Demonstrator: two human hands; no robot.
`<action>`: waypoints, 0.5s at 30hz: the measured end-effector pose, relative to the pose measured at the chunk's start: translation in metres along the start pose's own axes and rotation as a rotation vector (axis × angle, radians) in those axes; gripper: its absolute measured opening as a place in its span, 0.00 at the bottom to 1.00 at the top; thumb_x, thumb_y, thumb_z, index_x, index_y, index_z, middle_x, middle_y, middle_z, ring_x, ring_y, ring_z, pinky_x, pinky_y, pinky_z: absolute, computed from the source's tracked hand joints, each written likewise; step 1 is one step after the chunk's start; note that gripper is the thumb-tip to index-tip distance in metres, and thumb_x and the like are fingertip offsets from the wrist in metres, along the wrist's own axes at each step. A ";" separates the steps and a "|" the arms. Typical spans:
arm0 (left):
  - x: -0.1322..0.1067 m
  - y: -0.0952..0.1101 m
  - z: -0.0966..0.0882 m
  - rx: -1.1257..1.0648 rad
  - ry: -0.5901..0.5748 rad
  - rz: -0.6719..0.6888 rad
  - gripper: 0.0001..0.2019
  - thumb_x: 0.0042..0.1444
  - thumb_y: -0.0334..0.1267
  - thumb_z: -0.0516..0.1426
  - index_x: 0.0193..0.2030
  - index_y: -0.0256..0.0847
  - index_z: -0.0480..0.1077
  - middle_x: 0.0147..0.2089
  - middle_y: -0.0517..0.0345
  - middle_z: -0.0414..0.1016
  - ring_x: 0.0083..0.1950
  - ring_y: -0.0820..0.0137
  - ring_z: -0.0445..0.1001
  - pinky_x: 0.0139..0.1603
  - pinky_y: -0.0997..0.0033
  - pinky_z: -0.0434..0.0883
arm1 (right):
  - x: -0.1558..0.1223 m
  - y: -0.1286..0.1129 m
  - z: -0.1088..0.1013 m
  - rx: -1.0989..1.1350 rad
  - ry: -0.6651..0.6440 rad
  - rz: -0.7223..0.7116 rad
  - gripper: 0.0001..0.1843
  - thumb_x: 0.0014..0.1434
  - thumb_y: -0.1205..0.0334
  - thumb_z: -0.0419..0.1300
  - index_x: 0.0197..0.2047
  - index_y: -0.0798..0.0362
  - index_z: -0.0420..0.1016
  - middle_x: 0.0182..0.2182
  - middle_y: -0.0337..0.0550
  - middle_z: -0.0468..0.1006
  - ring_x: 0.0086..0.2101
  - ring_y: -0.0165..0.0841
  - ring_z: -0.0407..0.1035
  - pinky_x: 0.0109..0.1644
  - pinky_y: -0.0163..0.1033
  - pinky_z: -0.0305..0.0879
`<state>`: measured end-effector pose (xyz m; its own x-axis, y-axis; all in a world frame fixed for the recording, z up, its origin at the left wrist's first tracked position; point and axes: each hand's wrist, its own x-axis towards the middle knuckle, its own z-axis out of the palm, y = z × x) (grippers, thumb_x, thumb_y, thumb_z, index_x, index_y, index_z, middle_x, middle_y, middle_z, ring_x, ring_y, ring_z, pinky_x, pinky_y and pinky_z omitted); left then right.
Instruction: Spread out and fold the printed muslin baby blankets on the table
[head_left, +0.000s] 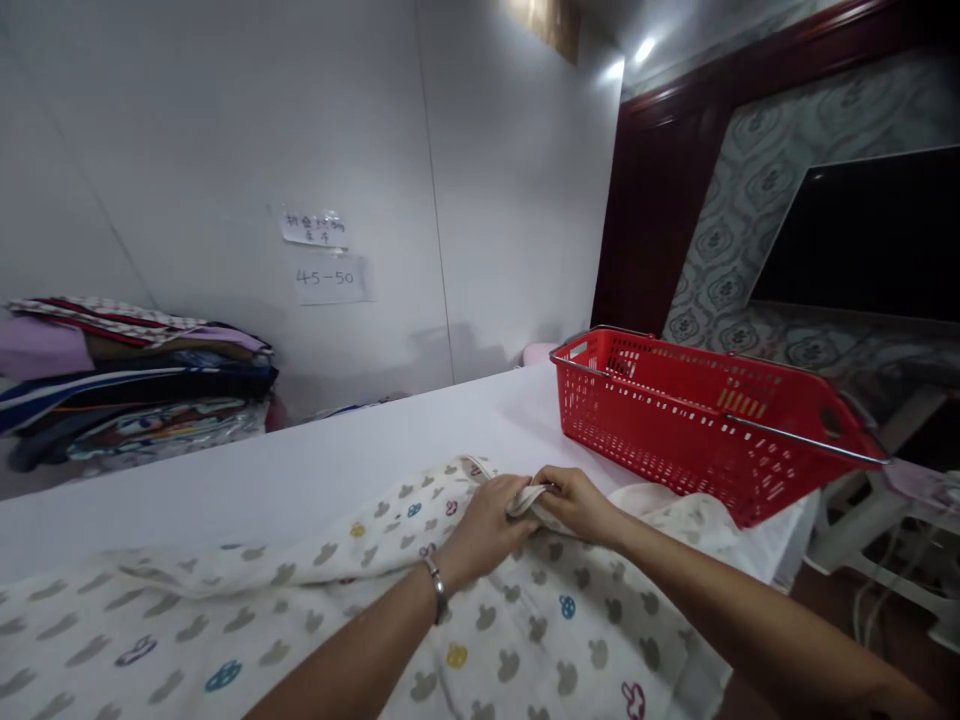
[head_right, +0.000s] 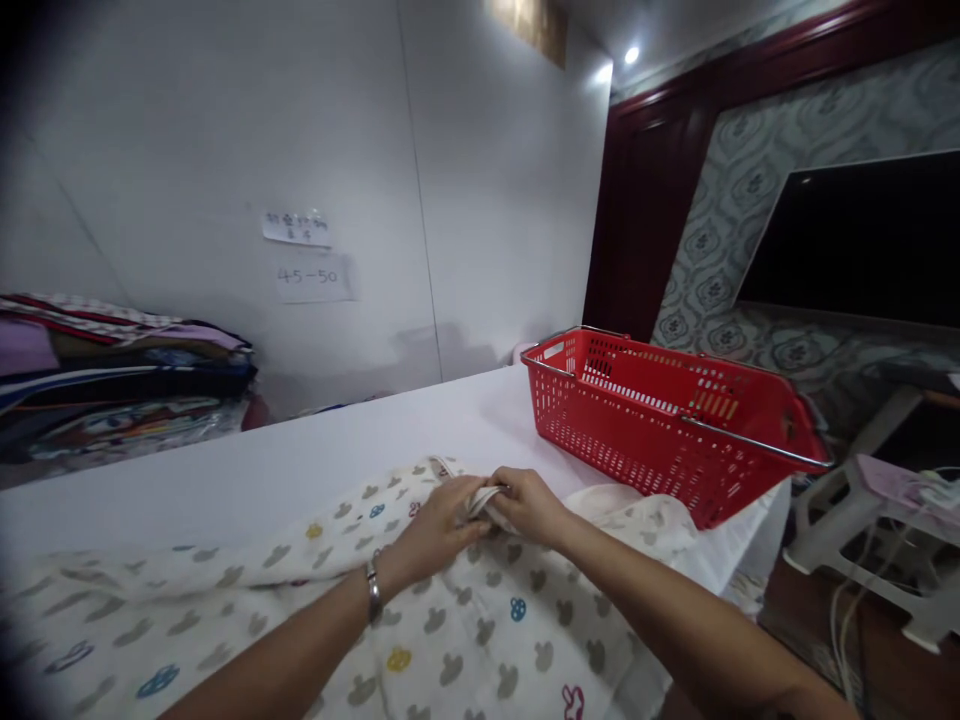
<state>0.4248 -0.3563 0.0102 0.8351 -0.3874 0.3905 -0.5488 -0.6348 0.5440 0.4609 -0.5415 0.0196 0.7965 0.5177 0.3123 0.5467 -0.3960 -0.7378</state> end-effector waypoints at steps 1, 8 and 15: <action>-0.001 0.006 0.005 -0.018 0.018 -0.039 0.10 0.53 0.36 0.53 0.42 0.41 0.70 0.44 0.54 0.74 0.47 0.66 0.69 0.50 0.64 0.65 | -0.002 -0.001 0.000 0.015 -0.038 -0.012 0.06 0.54 0.63 0.55 0.33 0.51 0.74 0.27 0.36 0.75 0.28 0.30 0.66 0.32 0.33 0.60; -0.026 0.013 0.026 0.022 0.026 -0.069 0.06 0.52 0.28 0.51 0.29 0.41 0.66 0.32 0.60 0.70 0.38 0.68 0.67 0.45 0.65 0.63 | -0.007 0.058 -0.065 0.008 0.069 0.240 0.14 0.52 0.55 0.60 0.40 0.53 0.74 0.38 0.42 0.78 0.38 0.36 0.71 0.43 0.39 0.66; -0.047 0.013 0.040 0.130 -0.069 -0.038 0.08 0.51 0.26 0.49 0.31 0.42 0.66 0.31 0.61 0.69 0.38 0.69 0.67 0.56 0.59 0.58 | 0.004 0.127 -0.120 -0.111 0.285 0.432 0.19 0.54 0.62 0.58 0.50 0.57 0.71 0.44 0.52 0.77 0.45 0.41 0.71 0.50 0.45 0.66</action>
<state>0.3795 -0.3729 -0.0305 0.8580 -0.4037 0.3175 -0.5114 -0.7292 0.4547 0.5648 -0.6809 -0.0008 0.9854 0.0691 0.1556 0.1650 -0.6138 -0.7720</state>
